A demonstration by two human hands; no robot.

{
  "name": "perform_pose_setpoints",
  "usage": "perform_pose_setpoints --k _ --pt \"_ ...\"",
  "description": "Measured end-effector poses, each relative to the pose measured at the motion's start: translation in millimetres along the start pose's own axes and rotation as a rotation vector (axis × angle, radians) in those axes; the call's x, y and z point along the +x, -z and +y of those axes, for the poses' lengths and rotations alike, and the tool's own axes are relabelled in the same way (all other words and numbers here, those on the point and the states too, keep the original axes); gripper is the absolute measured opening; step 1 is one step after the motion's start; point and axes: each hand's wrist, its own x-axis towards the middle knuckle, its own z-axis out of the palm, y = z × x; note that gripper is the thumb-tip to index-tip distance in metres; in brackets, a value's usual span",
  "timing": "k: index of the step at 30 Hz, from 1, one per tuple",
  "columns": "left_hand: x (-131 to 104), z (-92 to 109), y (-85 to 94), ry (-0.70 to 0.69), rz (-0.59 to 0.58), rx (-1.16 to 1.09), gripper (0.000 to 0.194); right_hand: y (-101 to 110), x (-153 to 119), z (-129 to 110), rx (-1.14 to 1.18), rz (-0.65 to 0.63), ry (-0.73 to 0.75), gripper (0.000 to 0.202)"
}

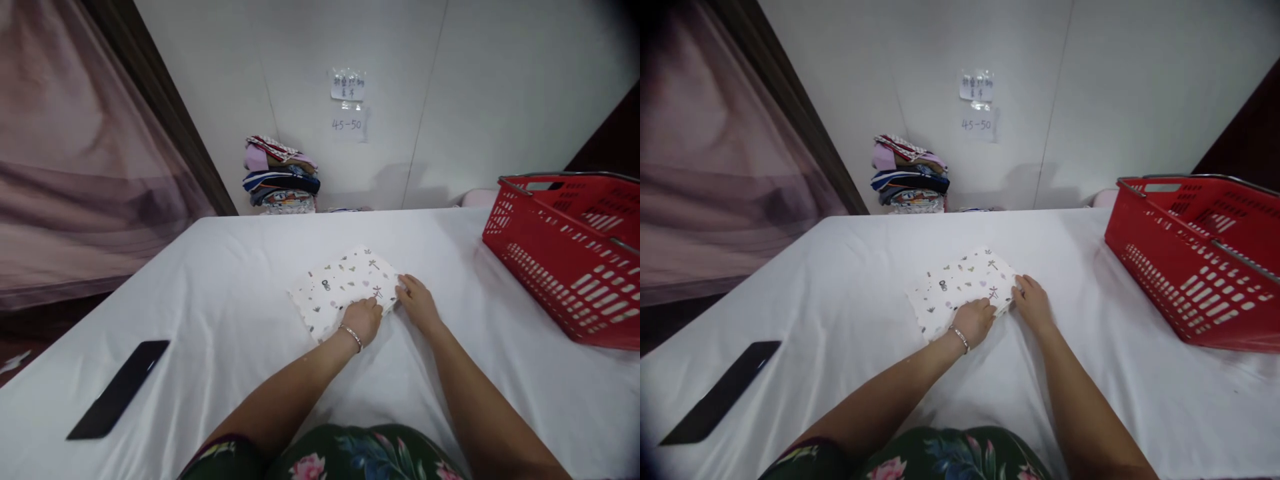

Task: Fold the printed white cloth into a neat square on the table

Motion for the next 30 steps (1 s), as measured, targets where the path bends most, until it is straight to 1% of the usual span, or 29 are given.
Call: perform_pose_setpoints --k 2,3,4,6,8,10,12,14,15,16,17,18,19,20,22,24,27,30 --pt "0.0 -0.6 -3.4 -0.01 0.025 -0.005 0.023 1.8 -2.6 -10.2 -0.059 0.072 0.08 0.04" --pt "-0.2 -0.5 -5.3 -0.012 0.035 -0.005 0.023 1.6 -4.0 -15.6 -0.065 0.091 0.138 0.04" --pt "-0.5 -0.1 -7.0 -0.013 0.044 -0.004 0.024 0.5 -5.5 -20.4 -0.059 0.083 0.199 0.04" --pt "-2.2 1.6 -9.1 -0.013 0.06 0.003 0.026 -4.2 -8.1 -26.2 -0.066 0.007 0.276 0.041" --pt "-4.9 2.2 -7.5 -0.023 0.084 0.005 0.027 -10.6 -9.6 -25.9 -0.123 -0.099 0.286 0.043" --pt "-7.8 -1.6 -0.7 -0.05 0.084 -0.018 0.026 -15.8 -9.8 -21.8 -0.186 -0.165 0.271 0.046" --pt "-10.7 -12.7 10.5 -0.076 0.033 -0.074 0.024 -18.3 -9.3 -17.8 -0.224 -0.189 0.275 0.047" --pt "-15.4 -30.0 22.0 -0.05 0.006 -0.131 0.025 -18.3 -8.9 -16.2 -0.243 -0.19 0.28 0.047" --pt "-19.4 -39.6 26.0 0.003 0.044 -0.14 0.028 -17.8 -8.9 -16.3 -0.248 -0.189 0.281 0.047" --pt "-24.9 -48.6 28.0 0.048 0.11 -0.134 0.032 -17.3 -9.0 -16.8 -0.25 -0.188 0.28 0.046" --pt "-31.9 -56.2 27.6 0.075 0.163 -0.12 0.037 -16.8 -9.2 -17.4 -0.249 -0.188 0.277 0.046" --pt "-40.2 -61.9 24.8 0.101 0.196 -0.105 0.044 -16.7 -9.3 -17.9 -0.245 -0.189 0.274 0.046" --pt "-49.3 -65.4 19.9 0.114 0.198 -0.093 0.05 -16.7 -9.5 -18.1 -0.241 -0.19 0.271 0.045" --pt "-58.7 -66.7 13.7 0.111 0.174 -0.086 0.054 -17.1 -9.5 -18.1 -0.238 -0.19 0.27 0.045" --pt "-75.3 -64.7 -0.1 0.098 0.183 -0.092 0.053 -18.4 -9.3 -17.1 -0.231 -0.192 0.271 0.044" --pt "-85.4 -60.6 -11.1 0.103 0.213 -0.103 0.051 -20.0 -9.1 -15.9 -0.227 -0.195 0.27 0.044" --pt "-87.6 -58.4 -18.0 0.111 0.246 -0.114 0.05 -21.3 -9.7 -15.7 -0.223 -0.196 0.248 0.044" --pt "-83.6 -60.7 -16.8 0.11 0.261 -0.123 0.049 -19.6 -11.2 -17.9 -0.218 -0.203 0.228 0.043"
